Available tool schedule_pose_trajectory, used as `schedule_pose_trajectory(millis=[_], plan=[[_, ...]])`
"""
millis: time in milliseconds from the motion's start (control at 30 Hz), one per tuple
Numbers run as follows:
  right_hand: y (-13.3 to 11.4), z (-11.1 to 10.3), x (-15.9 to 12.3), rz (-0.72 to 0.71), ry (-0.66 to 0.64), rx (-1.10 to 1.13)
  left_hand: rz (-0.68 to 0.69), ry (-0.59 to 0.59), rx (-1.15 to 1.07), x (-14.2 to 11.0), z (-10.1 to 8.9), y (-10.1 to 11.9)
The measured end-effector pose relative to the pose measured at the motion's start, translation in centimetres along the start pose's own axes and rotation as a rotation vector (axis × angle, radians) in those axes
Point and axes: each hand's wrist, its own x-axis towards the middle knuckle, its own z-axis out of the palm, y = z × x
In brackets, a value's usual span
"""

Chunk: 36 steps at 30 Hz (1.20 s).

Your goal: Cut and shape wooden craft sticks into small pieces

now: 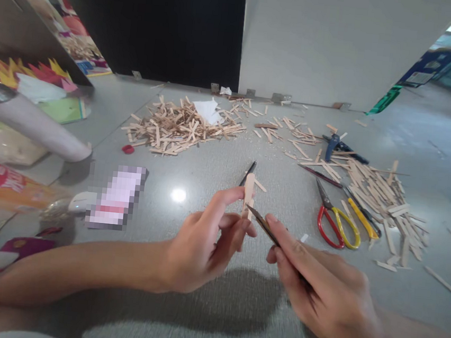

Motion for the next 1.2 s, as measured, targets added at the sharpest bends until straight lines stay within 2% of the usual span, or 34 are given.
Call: schedule_pose_trajectory(millis=[233,400,533,667,767,833,967,1033,1200], plan=[[0.2,1.1,-0.1,0.068,0.029,0.152,-0.079,-0.01,-0.02,0.2,0.2,0.0],[-0.1,1.9,0.2,0.219,0.062,0.395,-0.128,-0.056,-0.121,0.5,-0.1,0.3],[0.0,2.1,0.0,0.161,0.085,0.289,-0.129,-0.075,-0.126,0.4,0.1,-0.2],[0.6,3.0,-0.5,0.118,0.105,0.155,-0.093,-0.048,-0.031,0.2,0.5,-1.0],[0.9,3.8,-0.6,0.125,0.135,0.179,-0.126,-0.09,-0.067,0.5,0.4,-1.1],[0.9,4.2,-0.4,0.207,0.121,0.329,-0.197,-0.14,-0.174,0.8,0.1,-0.9],[0.6,4.0,0.0,0.513,0.013,0.79,-0.357,-0.181,-0.417,1.5,-0.4,-0.4],[0.6,3.6,0.2,0.624,-0.035,0.945,-0.397,-0.185,-0.498,1.7,-0.6,-0.3],[1.1,2.6,0.9,0.719,-0.119,1.114,-0.418,-0.177,-0.543,1.9,-0.7,-0.4]])
